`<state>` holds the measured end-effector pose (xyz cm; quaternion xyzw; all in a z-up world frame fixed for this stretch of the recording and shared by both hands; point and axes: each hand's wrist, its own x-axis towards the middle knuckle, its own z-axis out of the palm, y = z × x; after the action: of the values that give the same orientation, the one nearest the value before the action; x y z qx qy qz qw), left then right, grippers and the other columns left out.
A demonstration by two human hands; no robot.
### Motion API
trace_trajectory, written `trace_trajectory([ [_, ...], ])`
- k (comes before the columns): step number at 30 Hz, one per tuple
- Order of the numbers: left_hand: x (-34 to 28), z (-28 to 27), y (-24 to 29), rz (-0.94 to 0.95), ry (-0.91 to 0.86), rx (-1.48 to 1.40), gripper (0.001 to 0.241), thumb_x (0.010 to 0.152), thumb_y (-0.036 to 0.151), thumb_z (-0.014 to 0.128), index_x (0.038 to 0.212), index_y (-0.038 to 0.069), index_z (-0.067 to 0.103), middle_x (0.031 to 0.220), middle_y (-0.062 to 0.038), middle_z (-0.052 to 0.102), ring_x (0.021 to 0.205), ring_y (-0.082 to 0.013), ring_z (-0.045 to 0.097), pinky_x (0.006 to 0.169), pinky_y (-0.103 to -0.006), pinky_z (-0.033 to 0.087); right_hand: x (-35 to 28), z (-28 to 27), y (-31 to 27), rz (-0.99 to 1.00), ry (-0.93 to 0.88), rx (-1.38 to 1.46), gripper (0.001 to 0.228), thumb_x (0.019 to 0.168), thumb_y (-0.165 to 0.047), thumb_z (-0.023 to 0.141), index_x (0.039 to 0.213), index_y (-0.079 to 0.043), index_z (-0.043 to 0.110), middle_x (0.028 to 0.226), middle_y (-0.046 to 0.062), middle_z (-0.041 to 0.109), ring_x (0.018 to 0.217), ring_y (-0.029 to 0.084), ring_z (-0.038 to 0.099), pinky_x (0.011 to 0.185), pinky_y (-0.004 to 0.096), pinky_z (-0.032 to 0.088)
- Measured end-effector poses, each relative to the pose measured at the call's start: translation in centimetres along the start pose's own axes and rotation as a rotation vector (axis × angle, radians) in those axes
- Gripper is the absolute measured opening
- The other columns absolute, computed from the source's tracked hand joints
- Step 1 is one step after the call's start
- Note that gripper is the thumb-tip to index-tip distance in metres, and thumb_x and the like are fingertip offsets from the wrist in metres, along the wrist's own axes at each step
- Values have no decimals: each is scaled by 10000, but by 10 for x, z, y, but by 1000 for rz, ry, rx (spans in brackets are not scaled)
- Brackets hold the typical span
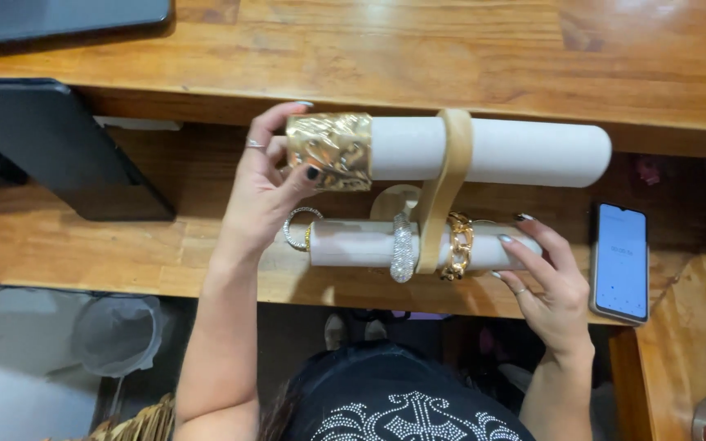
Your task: A person is organizing various gold and silver bracelets by sliding them onto a two-tiered white cylindrical display stand on a wooden desk.
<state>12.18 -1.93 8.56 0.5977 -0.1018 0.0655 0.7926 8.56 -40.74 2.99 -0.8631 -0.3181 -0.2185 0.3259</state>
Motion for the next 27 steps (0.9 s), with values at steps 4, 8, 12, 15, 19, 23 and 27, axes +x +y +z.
trace_trajectory([
  [4,5,19,17,-37,-80,126,739,876,120,813,1480,191,393,1168,-84,640,998,-113,654,855,-231,595,2,-1,0,-2,-6,-2,347,983,-112,678,1320,-30,651,1433,269,544,1313,391,596,1159,451,521],
  [8,5,23,35,45,32,616,708,796,199,883,1406,190,525,1264,-75,571,1110,-179,658,933,-290,593,0,-1,1,6,-17,-9,370,974,-73,694,1339,-39,640,1443,266,546,1336,392,578,1163,453,514],
  [12,9,25,56,309,-3,1074,711,708,315,1002,1255,70,620,1217,-131,489,1151,-301,557,1002,-412,487,0,-1,2,3,-23,-9,380,971,-84,702,1344,-43,642,1450,269,542,1344,393,575,1167,447,511],
  [15,18,25,61,415,-82,1256,764,647,392,1048,1206,72,637,1174,-150,490,1080,-330,493,934,-434,448,1,-1,2,6,-36,-35,391,961,-80,721,1345,-64,647,1451,257,545,1341,383,582,1143,433,530],
  [19,29,32,60,517,-124,1329,786,644,436,1057,1184,22,662,1144,-173,500,1076,-366,477,950,-481,447,5,-2,0,1,-41,-33,384,975,-91,705,1352,-63,639,1460,251,541,1344,379,585,1151,433,523],
  [23,30,38,57,563,-114,1369,758,636,480,1048,1127,42,671,1117,-137,523,1066,-359,497,955,-474,425,7,-3,-3,1,-43,-38,395,958,-70,726,1344,-56,646,1443,252,547,1331,378,581,1148,435,522],
  [27,31,45,52,612,-73,1440,793,626,523,1035,1135,32,676,1135,-141,569,1086,-361,507,952,-482,404,9,-2,-5,-10,-33,-6,407,947,-55,739,1341,-43,637,1461,273,536,1343,391,579,1137,438,542],
])
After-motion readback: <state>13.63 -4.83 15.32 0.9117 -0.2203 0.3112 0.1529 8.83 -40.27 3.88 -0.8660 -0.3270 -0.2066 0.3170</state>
